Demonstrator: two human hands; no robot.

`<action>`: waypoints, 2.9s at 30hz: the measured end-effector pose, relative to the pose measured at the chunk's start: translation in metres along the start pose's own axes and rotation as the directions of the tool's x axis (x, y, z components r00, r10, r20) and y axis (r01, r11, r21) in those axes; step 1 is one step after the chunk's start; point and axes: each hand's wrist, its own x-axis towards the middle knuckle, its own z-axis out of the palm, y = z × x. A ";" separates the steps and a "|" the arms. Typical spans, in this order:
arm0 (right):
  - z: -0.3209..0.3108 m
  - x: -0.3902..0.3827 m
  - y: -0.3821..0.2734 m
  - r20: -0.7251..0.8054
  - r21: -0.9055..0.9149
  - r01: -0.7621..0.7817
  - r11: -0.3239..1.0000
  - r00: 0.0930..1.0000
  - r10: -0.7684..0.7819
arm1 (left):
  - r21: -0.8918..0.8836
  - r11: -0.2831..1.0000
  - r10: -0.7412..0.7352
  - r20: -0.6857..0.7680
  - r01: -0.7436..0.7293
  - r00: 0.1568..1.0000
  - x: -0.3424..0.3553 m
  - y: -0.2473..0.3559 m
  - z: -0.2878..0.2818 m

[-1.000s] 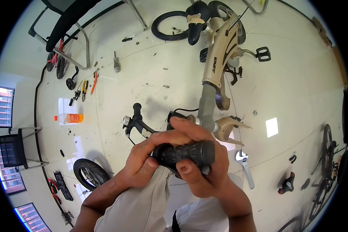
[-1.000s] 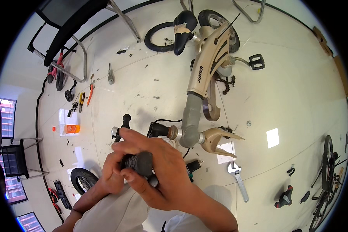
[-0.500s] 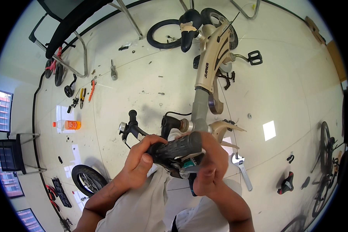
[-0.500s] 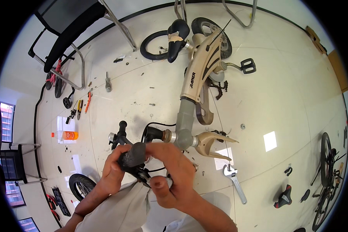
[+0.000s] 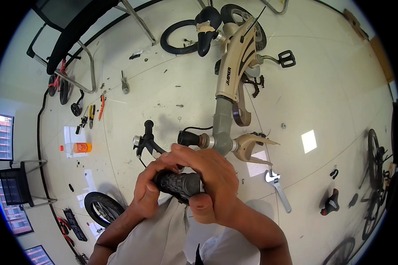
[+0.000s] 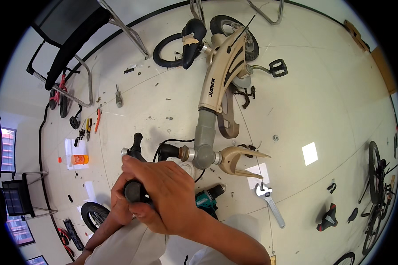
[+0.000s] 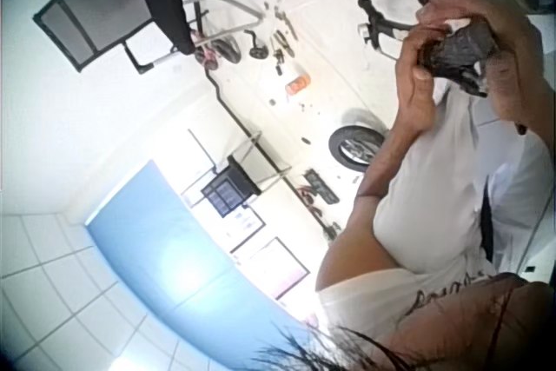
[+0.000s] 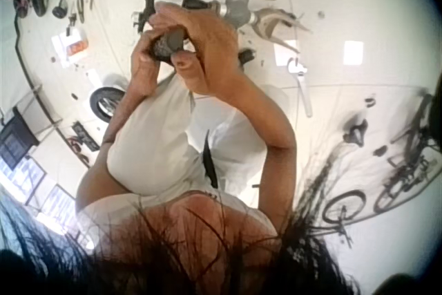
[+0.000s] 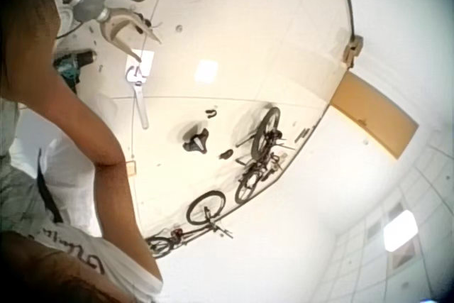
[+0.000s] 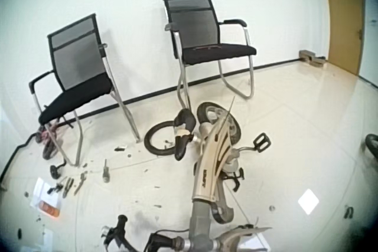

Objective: The person is repairing a bicycle. They use a cordless drill to remove and install screws on the handlebar and front fork. They also use a wrench to tighten a bolt on the front fork.

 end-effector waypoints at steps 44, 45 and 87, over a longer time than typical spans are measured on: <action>-0.060 -0.343 0.088 -0.292 -0.822 -0.566 0.067 0.520 0.802 | 0.470 0.874 0.141 -0.007 -0.122 0.990 -0.099 0.214 0.031; -0.069 -0.352 0.094 -0.305 -0.828 -0.559 0.048 0.519 0.799 | 0.489 0.868 0.045 0.090 -0.084 0.995 -0.096 0.209 0.041; -0.046 -0.348 0.103 -0.289 -0.709 -0.673 0.211 0.550 0.783 | 0.731 0.646 -0.321 0.521 -0.219 0.791 -0.112 0.226 0.036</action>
